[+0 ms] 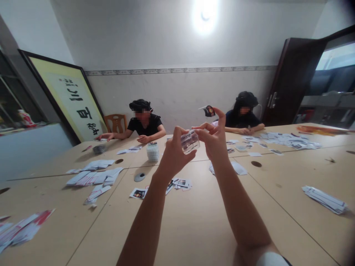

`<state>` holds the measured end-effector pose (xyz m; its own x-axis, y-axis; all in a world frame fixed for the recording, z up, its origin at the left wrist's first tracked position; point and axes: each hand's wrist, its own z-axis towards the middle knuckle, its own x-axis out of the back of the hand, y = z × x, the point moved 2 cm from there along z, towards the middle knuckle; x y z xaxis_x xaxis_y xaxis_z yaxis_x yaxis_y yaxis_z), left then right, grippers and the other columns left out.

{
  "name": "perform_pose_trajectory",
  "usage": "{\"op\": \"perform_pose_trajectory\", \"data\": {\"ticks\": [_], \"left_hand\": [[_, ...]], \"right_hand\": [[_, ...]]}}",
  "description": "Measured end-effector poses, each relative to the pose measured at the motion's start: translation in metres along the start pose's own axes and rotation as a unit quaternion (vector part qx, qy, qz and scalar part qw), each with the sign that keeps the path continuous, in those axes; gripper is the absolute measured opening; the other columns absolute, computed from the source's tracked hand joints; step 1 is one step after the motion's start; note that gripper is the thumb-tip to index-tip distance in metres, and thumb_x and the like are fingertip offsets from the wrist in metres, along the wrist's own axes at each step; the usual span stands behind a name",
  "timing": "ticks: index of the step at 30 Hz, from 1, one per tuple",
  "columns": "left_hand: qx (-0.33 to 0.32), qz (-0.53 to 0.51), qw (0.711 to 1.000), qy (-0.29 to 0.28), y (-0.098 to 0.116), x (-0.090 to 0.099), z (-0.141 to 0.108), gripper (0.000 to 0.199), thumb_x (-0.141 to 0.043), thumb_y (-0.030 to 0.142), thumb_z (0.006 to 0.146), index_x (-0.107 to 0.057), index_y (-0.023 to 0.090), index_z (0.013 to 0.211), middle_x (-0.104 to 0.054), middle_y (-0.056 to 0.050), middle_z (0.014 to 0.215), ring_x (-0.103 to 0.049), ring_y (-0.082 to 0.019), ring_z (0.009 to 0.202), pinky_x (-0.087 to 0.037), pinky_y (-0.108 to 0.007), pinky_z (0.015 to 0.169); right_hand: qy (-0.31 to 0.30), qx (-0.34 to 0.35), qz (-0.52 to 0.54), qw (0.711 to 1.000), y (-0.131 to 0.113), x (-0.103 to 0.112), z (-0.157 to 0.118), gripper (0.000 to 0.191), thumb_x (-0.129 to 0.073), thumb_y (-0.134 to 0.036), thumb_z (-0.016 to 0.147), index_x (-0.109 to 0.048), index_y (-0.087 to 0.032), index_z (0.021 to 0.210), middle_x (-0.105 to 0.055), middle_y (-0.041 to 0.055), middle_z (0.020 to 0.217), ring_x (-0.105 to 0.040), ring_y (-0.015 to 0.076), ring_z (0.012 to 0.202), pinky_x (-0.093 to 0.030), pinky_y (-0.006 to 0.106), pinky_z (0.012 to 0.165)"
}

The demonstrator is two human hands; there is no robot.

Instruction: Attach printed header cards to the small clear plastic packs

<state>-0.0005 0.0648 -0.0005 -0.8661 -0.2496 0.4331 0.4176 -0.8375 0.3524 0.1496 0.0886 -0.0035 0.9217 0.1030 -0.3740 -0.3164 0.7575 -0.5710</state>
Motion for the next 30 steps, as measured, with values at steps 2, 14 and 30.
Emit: {"op": "perform_pose_trajectory", "data": {"ticks": [2,14,30], "left_hand": [[0.003,0.0,1.0,-0.003,0.001,0.001,0.0,0.055,-0.081,0.012,0.069,-0.044,0.026,0.106,-0.064,0.002,0.094,-0.069,-0.017,0.078,-0.053,-0.03,0.067],[0.015,-0.03,0.999,0.005,0.008,0.006,-0.001,0.053,-0.081,0.012,0.07,-0.044,0.026,0.107,-0.064,0.002,0.093,-0.068,-0.016,0.077,-0.054,-0.028,0.065],[0.005,-0.023,1.0,-0.015,0.01,0.002,-0.003,0.054,-0.079,0.01,0.071,-0.043,0.026,0.108,-0.063,0.003,0.092,-0.068,-0.016,0.077,-0.054,-0.027,0.064]], "right_hand": [[0.003,-0.001,-0.006,1.0,-0.001,-0.001,0.0,0.086,-0.077,-0.017,0.069,-0.034,-0.04,0.141,-0.062,-0.01,0.069,-0.075,0.0202,0.078,-0.06,0.034,0.07],[-0.027,-0.007,-0.015,0.999,-0.008,-0.002,-0.003,0.107,-0.085,-0.027,0.07,-0.018,-0.041,0.153,-0.069,-0.0086,0.076,-0.075,0.0205,0.078,-0.061,0.035,0.071],[-0.023,0.007,-0.004,1.0,-0.008,0.004,-0.001,0.099,-0.084,-0.021,0.067,-0.026,-0.041,0.145,-0.064,-0.0115,0.068,-0.074,0.0197,0.072,-0.061,0.034,0.067]]}}
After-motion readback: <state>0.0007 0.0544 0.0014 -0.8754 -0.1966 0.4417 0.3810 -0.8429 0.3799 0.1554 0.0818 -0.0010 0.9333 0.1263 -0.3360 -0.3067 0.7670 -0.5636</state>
